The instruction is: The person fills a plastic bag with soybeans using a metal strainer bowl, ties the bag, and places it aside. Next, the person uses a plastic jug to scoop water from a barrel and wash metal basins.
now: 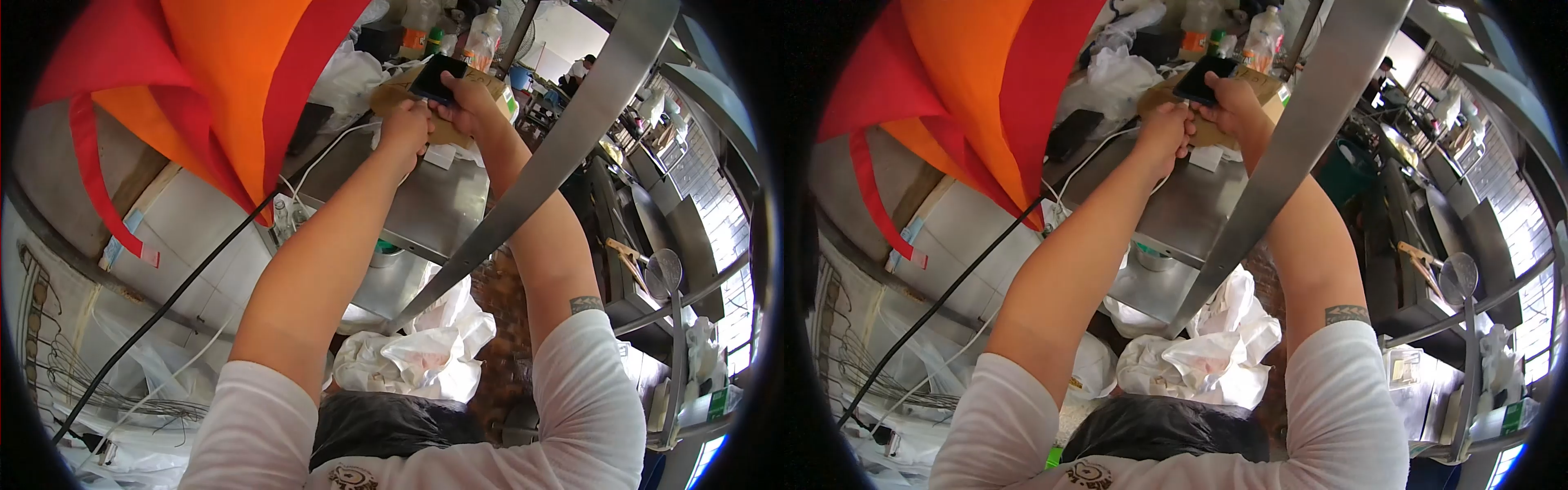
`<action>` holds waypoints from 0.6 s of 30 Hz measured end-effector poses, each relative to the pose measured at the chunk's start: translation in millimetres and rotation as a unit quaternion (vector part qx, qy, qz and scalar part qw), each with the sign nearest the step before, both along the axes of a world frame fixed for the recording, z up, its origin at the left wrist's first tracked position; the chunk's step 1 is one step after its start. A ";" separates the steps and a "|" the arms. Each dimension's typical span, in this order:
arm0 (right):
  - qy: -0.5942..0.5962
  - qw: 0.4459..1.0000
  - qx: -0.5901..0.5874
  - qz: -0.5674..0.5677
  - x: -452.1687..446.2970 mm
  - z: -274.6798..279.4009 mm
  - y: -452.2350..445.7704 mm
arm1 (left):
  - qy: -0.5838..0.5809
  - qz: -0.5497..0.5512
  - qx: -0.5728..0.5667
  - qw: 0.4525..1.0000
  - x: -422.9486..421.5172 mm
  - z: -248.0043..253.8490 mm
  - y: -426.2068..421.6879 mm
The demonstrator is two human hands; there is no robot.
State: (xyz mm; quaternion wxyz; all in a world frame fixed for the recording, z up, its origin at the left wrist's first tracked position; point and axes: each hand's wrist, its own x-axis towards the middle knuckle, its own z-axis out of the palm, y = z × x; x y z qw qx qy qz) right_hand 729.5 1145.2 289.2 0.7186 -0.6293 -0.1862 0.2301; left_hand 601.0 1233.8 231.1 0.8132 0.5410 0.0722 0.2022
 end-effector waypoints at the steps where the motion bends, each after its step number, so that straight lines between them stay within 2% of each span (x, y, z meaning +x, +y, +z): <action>1: -0.001 1.000 0.013 -0.024 -10.7 3.8 0.5 | 0.000 -0.003 0.000 1.000 -1.2 2.6 -1.9; 3: 0.000 0.998 0.028 -0.052 -22.5 6.5 0.2 | -0.011 0.009 -0.006 1.000 -4.0 5.1 -5.6; 9: 0.008 0.997 0.063 -0.039 -20.1 -1.0 2.2 | -0.007 -0.011 0.000 1.000 -15.2 11.6 -7.0; 12: -0.037 0.997 -0.002 -0.060 -34.9 -0.2 -1.3 | 0.033 -0.036 0.005 0.999 -23.2 13.0 1.8; 14: -0.158 0.984 -0.062 -0.061 -41.6 -1.9 -3.0 | 0.046 -0.051 0.001 0.998 -26.1 11.2 6.0; 18: -0.173 0.983 -0.054 -0.006 -48.5 -3.9 -11.1 | 0.050 -0.105 -0.021 0.993 -31.0 1.5 12.0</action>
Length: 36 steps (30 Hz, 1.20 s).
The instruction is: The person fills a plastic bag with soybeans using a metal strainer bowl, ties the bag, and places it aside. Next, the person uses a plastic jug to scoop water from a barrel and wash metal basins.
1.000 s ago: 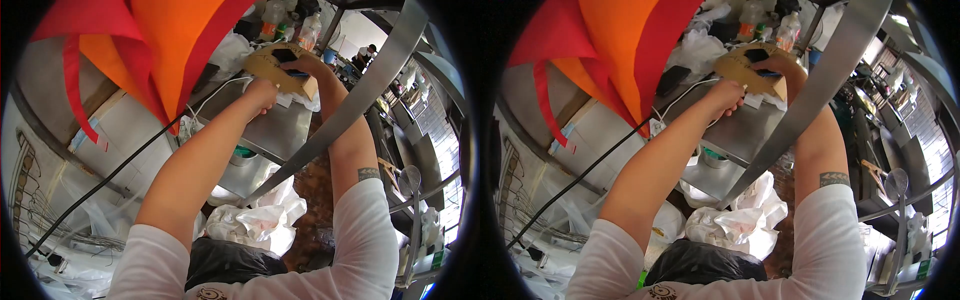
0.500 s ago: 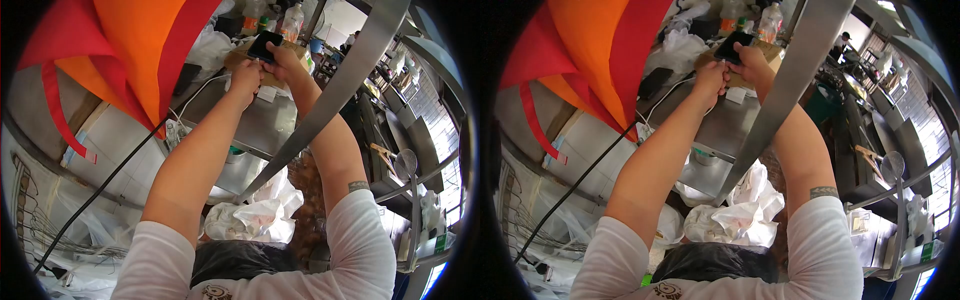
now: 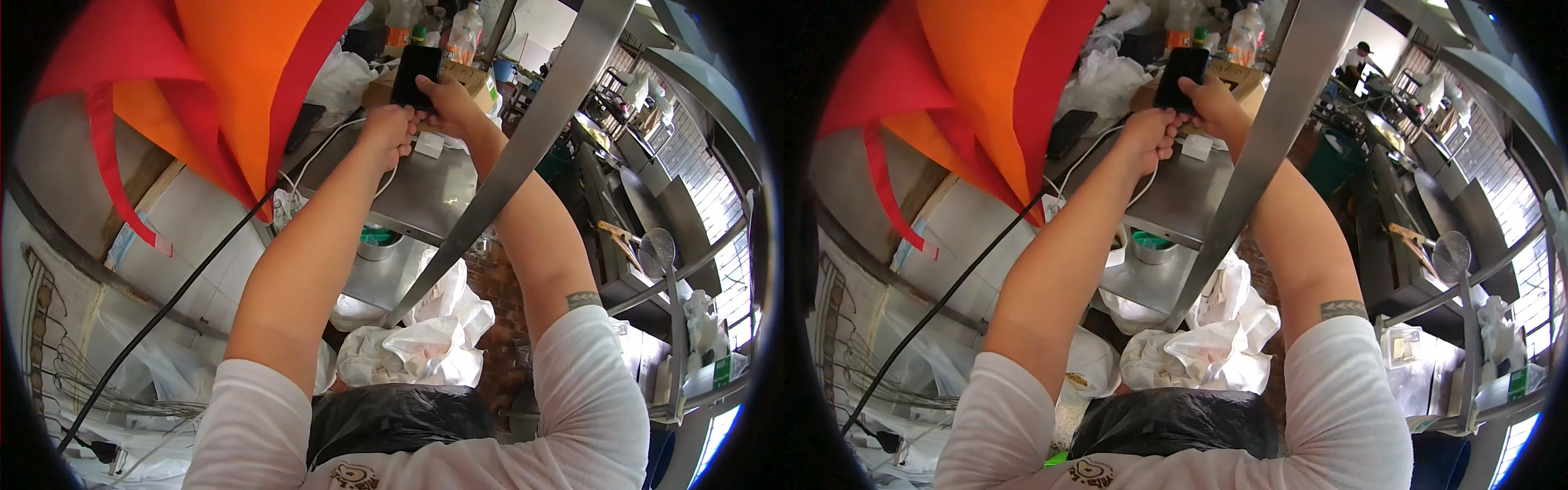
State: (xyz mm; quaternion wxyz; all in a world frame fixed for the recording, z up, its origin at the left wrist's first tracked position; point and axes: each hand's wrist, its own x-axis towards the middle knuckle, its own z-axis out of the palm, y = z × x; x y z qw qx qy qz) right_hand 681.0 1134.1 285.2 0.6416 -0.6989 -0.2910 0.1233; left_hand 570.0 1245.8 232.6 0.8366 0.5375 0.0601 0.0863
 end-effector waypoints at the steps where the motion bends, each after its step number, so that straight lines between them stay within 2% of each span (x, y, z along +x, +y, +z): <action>1: 0.031 0.999 -0.010 0.028 0.3 1.1 -3.9 | -0.001 0.000 -0.001 1.000 -0.3 -2.1 1.4; 3: 0.061 0.997 -0.020 0.053 1.3 1.4 -9.3 | 0.018 0.030 0.056 0.998 -0.6 -2.0 0.8; 4: 0.080 0.996 -0.035 0.016 2.6 1.4 -9.1 | 0.017 0.030 0.054 0.998 -0.6 0.1 0.6; 5: 0.097 0.994 -0.049 -0.019 4.1 1.8 -7.7 | 0.014 0.137 0.302 0.943 0.0 3.0 0.3; 6: 0.097 0.994 -0.050 -0.019 9.6 1.3 -5.5 | 0.011 0.234 0.529 0.816 -1.6 6.6 -1.5; 7: 0.167 0.984 0.055 0.033 14.5 2.0 -2.8 | 0.011 0.234 0.529 0.816 -13.4 14.8 -8.6; 8: 0.234 0.955 0.159 0.083 18.8 1.2 -4.4 | -0.077 0.344 0.568 0.744 -26.4 20.1 -19.6; 9: 0.188 0.971 0.143 0.048 11.8 5.2 -13.9 | -0.165 0.443 0.590 0.654 -41.6 26.2 -32.1; 10: 0.189 0.970 0.144 0.043 23.1 -5.4 -24.9 | -0.167 0.439 0.591 0.656 -53.5 30.4 -43.6; 11: 0.062 0.993 0.105 -0.002 32.0 -20.4 -36.9 | -0.206 0.394 0.560 0.699 -65.9 34.1 -54.8; 12: 0.003 0.990 0.130 -0.046 13.7 -26.7 -49.7 | -0.245 0.348 0.525 0.737 -75.1 34.8 -63.8; 14: -0.116 0.969 0.162 -0.148 -24.9 -39.0 -75.3 | -0.294 0.325 0.516 0.736 -90.7 19.9 -76.5; 15: -0.056 0.953 0.232 -0.184 -40.7 -49.6 -90.5 | -0.309 0.310 0.502 0.746 -101.4 12.1 -82.1; 16: -0.204 0.954 0.026 -0.219 -86.0 -54.8 -123.3 | -0.323 0.292 0.489 0.756 -112.9 3.5 -87.3; 17: -0.112 0.961 0.110 -0.228 -89.9 -91.8 -149.5 | -0.305 0.280 0.487 0.769 -125.3 -7.5 -91.5; 18: -0.106 0.958 0.097 -0.247 -151.7 -90.3 -164.5 | -0.288 0.267 0.486 0.781 -138.3 -18.6 -94.1; 19: -0.136 0.955 0.067 -0.256 -181.7 -114.5 -188.7 | -0.277 0.246 0.484 0.793 -152.9 -28.8 -95.7; 20: -0.155 0.953 -0.023 -0.258 -210.2 -145.5 -222.1 | -0.265 0.224 0.483 0.804 -169.3 -40.4 -97.8; 21: -0.185 0.941 -0.048 -0.280 -231.8 -200.1 -254.8 | -0.265 0.214 0.489 0.803 -185.5 -53.2 -102.0; 24: -0.099 0.933 -0.286 -0.195 -349.5 -313.6 -368.1 | -0.266 0.211 0.502 0.795 -242.3 -98.4 -129.5; 25: -0.121 0.905 -0.377 -0.158 -394.9 -334.4 -401.6 | -0.232 0.187 0.503 0.811 -262.1 -123.2 -137.1; 26: -0.050 0.864 -0.500 -0.035 -433.1 -329.8 -431.4 | -0.184 0.167 0.513 0.822 -284.3 -140.1 -148.4; 27: -0.007 0.840 -0.543 0.021 -470.2 -355.8 -470.9 | -0.153 0.152 0.500 0.839 -301.1 -169.4 -158.5; 29: 0.127 0.742 -0.655 0.073 -540.8 -359.3 -527.5 | -0.062 0.047 0.484 0.872 -341.6 -200.6 -186.7; 31: 0.206 0.718 -0.663 0.050 -609.3 -379.9 -588.6 | -0.029 -0.055 0.464 0.883 -380.7 -239.5 -221.8; 32: 0.228 0.730 -0.644 0.005 -643.8 -390.2 -615.9 | -0.056 -0.098 0.432 0.895 -399.7 -242.0 -250.3; 33: 0.253 0.740 -0.622 -0.037 -676.7 -397.4 -638.8 | -0.083 -0.129 0.426 0.891 -416.9 -228.8 -283.5; 34: 0.262 0.743 -0.615 -0.031 -706.8 -401.8 -653.4 | -0.078 -0.224 0.417 0.877 -429.0 -211.3 -312.0; 36: 0.333 0.751 -0.538 -0.191 -767.3 -405.7 -686.6 | -0.099 -0.336 0.431 0.832 -450.3 -182.1 -375.0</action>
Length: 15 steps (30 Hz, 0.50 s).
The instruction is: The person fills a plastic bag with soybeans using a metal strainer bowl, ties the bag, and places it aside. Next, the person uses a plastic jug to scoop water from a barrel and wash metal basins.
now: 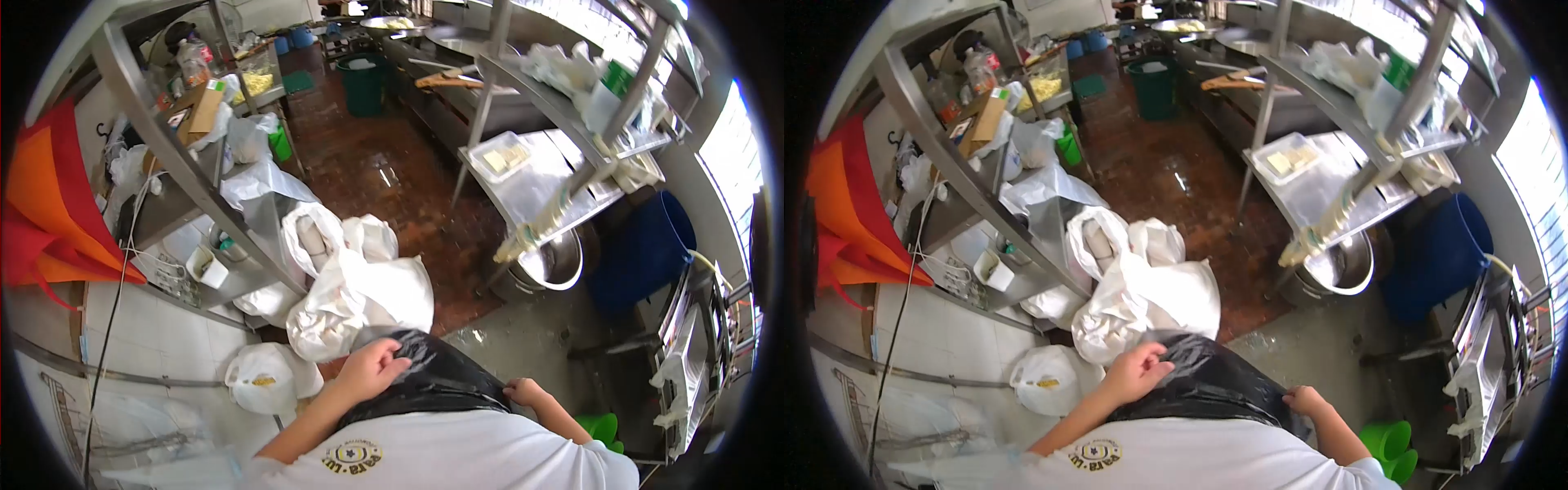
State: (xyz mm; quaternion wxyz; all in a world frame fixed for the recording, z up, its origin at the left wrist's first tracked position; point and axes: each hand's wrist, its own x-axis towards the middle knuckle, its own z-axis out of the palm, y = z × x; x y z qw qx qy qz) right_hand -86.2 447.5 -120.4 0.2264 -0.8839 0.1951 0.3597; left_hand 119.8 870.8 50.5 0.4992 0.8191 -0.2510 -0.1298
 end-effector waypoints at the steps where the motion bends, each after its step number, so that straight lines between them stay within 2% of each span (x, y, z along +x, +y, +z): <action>1: -0.016 1.000 -0.004 -0.012 -32.8 -24.4 -20.9 | 0.005 -0.068 0.018 0.998 -7.7 20.0 -30.2; 4: -0.018 0.998 -0.008 -0.065 -111.6 -57.0 -59.7 | -0.035 -0.244 0.034 0.969 -30.8 48.1 -112.1; 6: -0.033 0.995 0.008 -0.094 -157.8 -70.1 -80.3 | -0.039 -0.319 0.070 0.944 -48.4 57.0 -158.3; 8: -0.080 0.970 0.067 -0.221 -196.1 -67.5 -94.5 | -0.039 -0.345 0.083 0.934 -64.0 51.2 -198.6; 9: -0.139 0.966 0.048 -0.213 -223.5 -93.6 -106.0 | -0.067 -0.352 0.082 0.930 -70.5 44.0 -216.8; 10: -0.139 0.965 0.050 -0.217 -236.4 -91.3 -112.1 | -0.067 -0.355 0.084 0.929 -76.1 41.6 -234.2; 13: -0.161 0.904 0.087 -0.386 -271.5 -75.6 -123.8 | -0.033 -0.380 0.144 0.913 -84.5 39.2 -284.8; 14: -0.160 0.900 0.085 -0.395 -280.8 -82.1 -132.2 | -0.032 -0.389 0.144 0.909 -84.6 33.1 -298.9; 15: -0.183 0.889 0.072 -0.413 -291.1 -92.8 -138.7 | -0.053 -0.408 0.192 0.891 -82.7 21.0 -313.4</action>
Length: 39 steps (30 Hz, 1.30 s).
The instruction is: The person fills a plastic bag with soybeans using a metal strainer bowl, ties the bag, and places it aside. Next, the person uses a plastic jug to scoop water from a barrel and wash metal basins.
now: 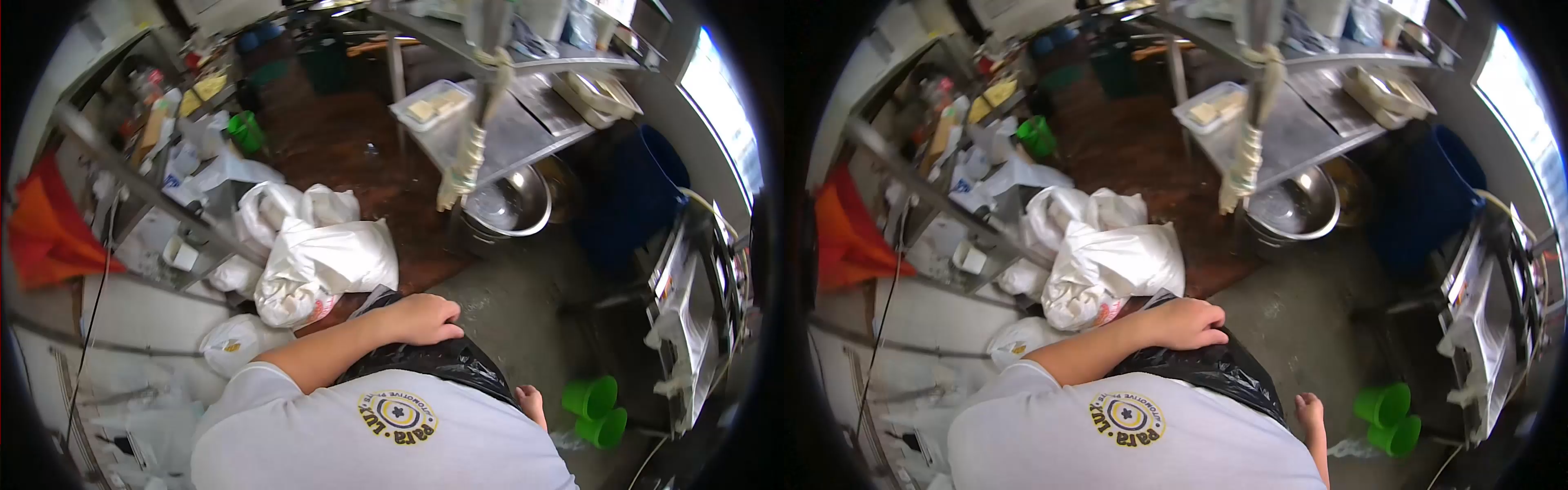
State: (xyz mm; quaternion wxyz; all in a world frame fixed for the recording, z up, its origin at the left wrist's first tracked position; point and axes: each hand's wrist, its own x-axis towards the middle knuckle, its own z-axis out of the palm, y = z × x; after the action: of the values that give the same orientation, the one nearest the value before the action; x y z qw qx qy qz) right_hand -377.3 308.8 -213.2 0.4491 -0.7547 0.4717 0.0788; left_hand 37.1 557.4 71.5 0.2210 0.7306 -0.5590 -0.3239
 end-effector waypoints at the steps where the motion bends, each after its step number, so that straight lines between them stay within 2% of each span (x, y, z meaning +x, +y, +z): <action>1: -0.012 0.999 -0.020 -0.033 -14.5 -10.3 -4.0 | -0.035 -0.034 0.036 0.998 1.6 -12.4 -17.8; 3: 0.002 0.995 0.036 -0.097 -25.1 -17.6 -14.3 | -0.099 -0.079 0.139 0.982 4.8 -19.3 -47.6; 4: 0.000 0.991 0.044 -0.123 -28.2 -15.5 -17.1 | -0.137 -0.106 0.150 0.973 8.0 -27.1 -62.6; 5: 0.022 0.996 -0.004 -0.083 -36.8 -24.5 -24.2 | -0.157 -0.115 0.181 0.964 9.8 -32.6 -80.3; 6: 0.030 0.994 0.009 -0.109 -25.8 8.4 -24.8 | -0.157 -0.099 0.195 0.963 11.7 -41.7 -97.7; 9: 0.038 0.982 0.017 -0.183 -22.3 30.2 -53.7 | -0.148 -0.119 0.228 0.955 24.2 -67.5 -163.6; 11: -0.027 0.971 0.023 -0.238 -16.4 36.1 -83.7 | -0.153 -0.146 0.232 0.949 34.9 -87.4 -213.1; 13: -0.035 0.962 0.012 -0.270 -4.3 60.7 -119.8 | -0.148 -0.175 0.222 0.948 45.6 -107.4 -269.0; 14: -0.041 0.960 -0.004 -0.277 -9.1 54.2 -138.4 | -0.147 -0.189 0.213 0.947 51.4 -117.1 -295.6; 18: -0.041 0.961 -0.025 -0.274 12.5 100.2 -206.5 | -0.093 -0.203 0.162 0.961 71.4 -145.7 -391.2; 20: -0.046 0.957 -0.061 -0.279 6.4 89.7 -236.9 | -0.053 -0.229 0.147 0.961 76.1 -143.2 -433.7; 21: -0.050 0.955 -0.083 -0.280 5.8 85.7 -250.3 | -0.062 -0.173 0.141 0.973 76.4 -138.2 -448.9; 23: -0.036 0.956 -0.093 -0.275 3.7 80.2 -266.9 | -0.156 -0.149 0.052 0.975 82.8 -143.0 -468.4; 24: -0.027 0.956 -0.106 -0.271 8.2 77.1 -277.3 | -0.160 -0.148 0.055 0.974 88.4 -147.5 -475.2; 27: 0.018 0.957 -0.050 -0.285 27.5 94.4 -300.1 | -0.205 -0.146 0.029 0.967 100.3 -163.9 -489.2; 28: 0.046 0.963 -0.079 -0.254 39.6 111.8 -308.8 | -0.158 -0.164 0.121 0.966 103.7 -167.2 -498.3; 29: 0.046 0.960 -0.078 -0.264 40.3 106.5 -319.1 | -0.112 -0.181 0.212 0.954 106.6 -171.1 -506.0; 32: 0.037 0.965 -0.057 -0.252 44.4 99.6 -359.2 | -0.112 -0.161 0.250 0.948 105.6 -174.3 -520.7; 36: -0.009 0.965 -0.066 -0.255 46.9 84.5 -435.1 | -0.133 -0.143 0.246 0.949 99.8 -176.8 -557.7; 39: -0.107 0.963 -0.124 -0.214 57.5 84.0 -493.6 | -0.115 -0.116 0.257 0.953 88.9 -157.6 -607.0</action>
State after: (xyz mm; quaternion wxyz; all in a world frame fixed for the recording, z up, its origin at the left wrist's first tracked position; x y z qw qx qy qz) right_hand -319.8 -184.8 -129.2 0.4065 -0.6902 0.5770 -0.1596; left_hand 126.0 -49.6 -86.0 -0.0789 0.7249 -0.5596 -0.3938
